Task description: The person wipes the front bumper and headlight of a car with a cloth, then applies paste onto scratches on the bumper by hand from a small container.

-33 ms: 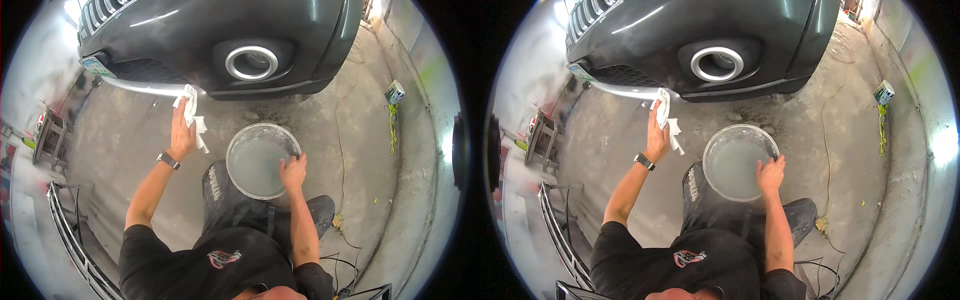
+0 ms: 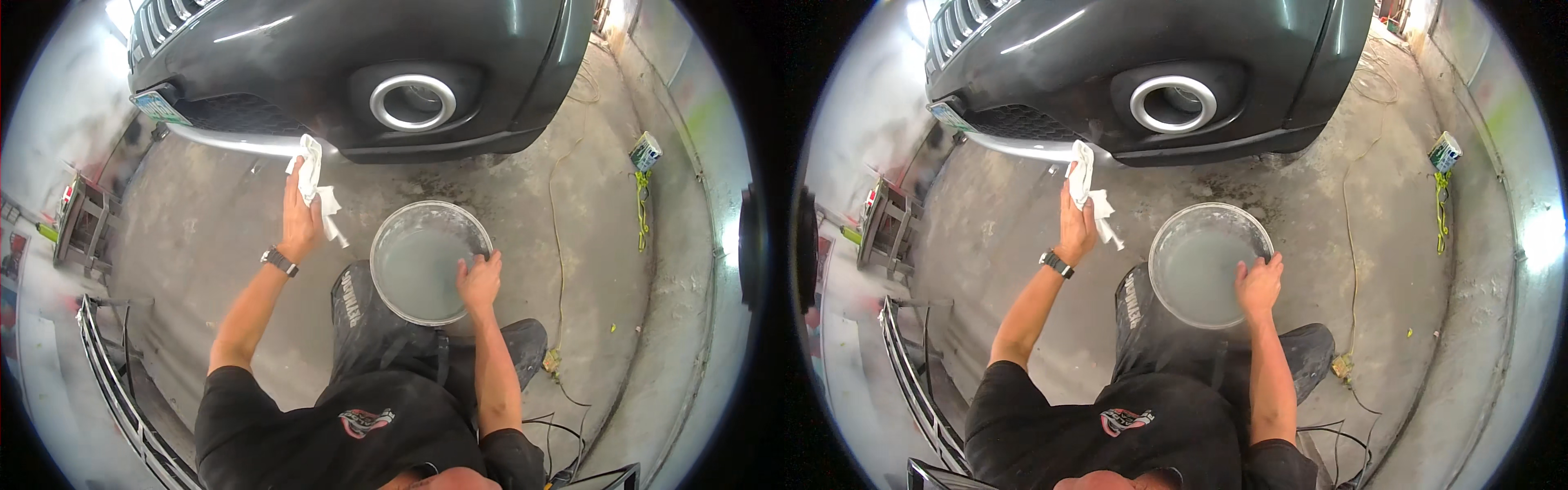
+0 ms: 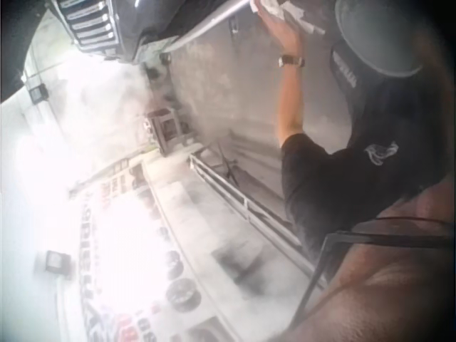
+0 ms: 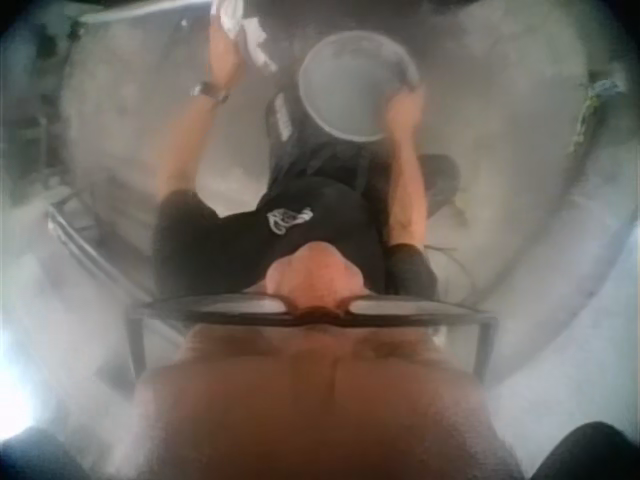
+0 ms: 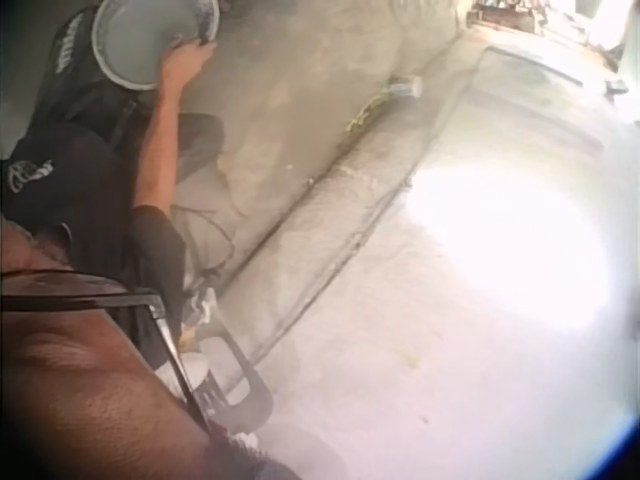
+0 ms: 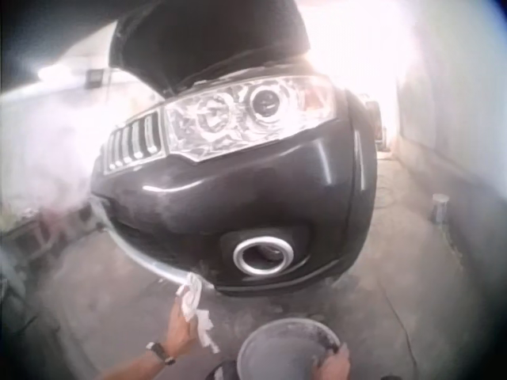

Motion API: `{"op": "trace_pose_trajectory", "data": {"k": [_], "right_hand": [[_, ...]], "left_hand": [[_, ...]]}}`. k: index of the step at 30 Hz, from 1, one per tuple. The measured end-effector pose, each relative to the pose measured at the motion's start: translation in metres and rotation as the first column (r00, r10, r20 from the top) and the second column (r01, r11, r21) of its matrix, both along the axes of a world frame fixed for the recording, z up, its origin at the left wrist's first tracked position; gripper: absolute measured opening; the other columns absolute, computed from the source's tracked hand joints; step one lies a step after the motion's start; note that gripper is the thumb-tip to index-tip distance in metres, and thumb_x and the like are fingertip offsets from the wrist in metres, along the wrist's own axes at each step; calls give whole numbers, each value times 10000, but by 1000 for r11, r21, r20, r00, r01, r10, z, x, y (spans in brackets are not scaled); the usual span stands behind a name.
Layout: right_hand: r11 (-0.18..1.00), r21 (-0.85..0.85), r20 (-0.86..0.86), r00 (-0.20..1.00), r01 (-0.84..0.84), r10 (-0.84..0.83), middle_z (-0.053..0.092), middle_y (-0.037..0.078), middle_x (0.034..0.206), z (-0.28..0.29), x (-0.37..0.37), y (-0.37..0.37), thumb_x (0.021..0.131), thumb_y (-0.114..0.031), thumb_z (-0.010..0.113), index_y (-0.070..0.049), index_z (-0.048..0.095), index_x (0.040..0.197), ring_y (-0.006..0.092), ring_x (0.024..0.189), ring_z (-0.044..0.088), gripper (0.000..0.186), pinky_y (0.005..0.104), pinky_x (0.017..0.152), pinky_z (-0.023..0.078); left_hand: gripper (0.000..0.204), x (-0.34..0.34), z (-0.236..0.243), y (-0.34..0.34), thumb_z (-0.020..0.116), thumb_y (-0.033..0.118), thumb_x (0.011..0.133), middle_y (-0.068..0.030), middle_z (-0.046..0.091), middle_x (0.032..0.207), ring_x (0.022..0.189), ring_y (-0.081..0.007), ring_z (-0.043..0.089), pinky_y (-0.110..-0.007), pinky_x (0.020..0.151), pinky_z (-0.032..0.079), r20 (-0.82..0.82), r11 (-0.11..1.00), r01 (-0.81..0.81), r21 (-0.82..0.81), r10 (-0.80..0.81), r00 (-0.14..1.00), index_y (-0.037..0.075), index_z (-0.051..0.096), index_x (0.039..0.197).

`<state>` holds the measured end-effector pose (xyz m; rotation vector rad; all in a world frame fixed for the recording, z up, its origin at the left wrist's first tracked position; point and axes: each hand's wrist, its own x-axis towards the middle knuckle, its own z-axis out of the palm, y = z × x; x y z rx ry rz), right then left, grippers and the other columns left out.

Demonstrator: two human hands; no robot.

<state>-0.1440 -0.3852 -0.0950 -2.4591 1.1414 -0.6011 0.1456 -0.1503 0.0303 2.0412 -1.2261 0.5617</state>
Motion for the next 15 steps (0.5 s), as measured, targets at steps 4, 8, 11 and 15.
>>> {"op": "trace_pose_trajectory", "data": {"k": [4, 8, 11, 15], "right_hand": [[1000, 8, -11, 1000, -12, 12, 495, 272, 1304, 3, 2, 1, 867, -243, 749, 80, 665, 975, 442, 1122, 561, 351, 522, 862, 551], [999, -51, -1, 1000, -15, 15, 499, 270, 1300, -11, 1, -5, 867, -243, 752, 73, 667, 978, 439, 1126, 562, 346, 517, 861, 553], [999, -47, 2, 1000, -10, 10, 501, 269, 1298, -13, 1, -4, 865, -243, 755, 67, 670, 980, 432, 1129, 564, 342, 511, 860, 556], [999, -40, 12, 1000, 0, 0, 500, 271, 1309, -12, 2, -8, 866, -231, 753, 70, 668, 990, 432, 1128, 567, 336, 510, 864, 555]], "left_hand": [[625, -23, -37, -37, 540, 32, 931, -259, 400, 1511, 1405, -405, 406, -460, 1191, 298, -345, 936, -145, -320, 28, 938, -68, 334, 1513], [625, -55, -32, -108, 655, 96, 835, -216, 467, 1467, 1423, -387, 396, -518, 1208, 282, 8, 989, 143, -19, -143, 990, -8, 483, 1426], [675, -77, -38, -151, 685, 134, 854, -170, 437, 1490, 1451, -353, 356, -560, 1227, 223, 8, 962, 220, 162, -224, 975, 29, 433, 1472], [824, -99, -25, -171, 707, 166, 827, -176, 336, 1608, 1512, -338, 290, -571, 1225, 217, 80, 965, 238, 106, -247, 966, 1, 344, 1548]]}}
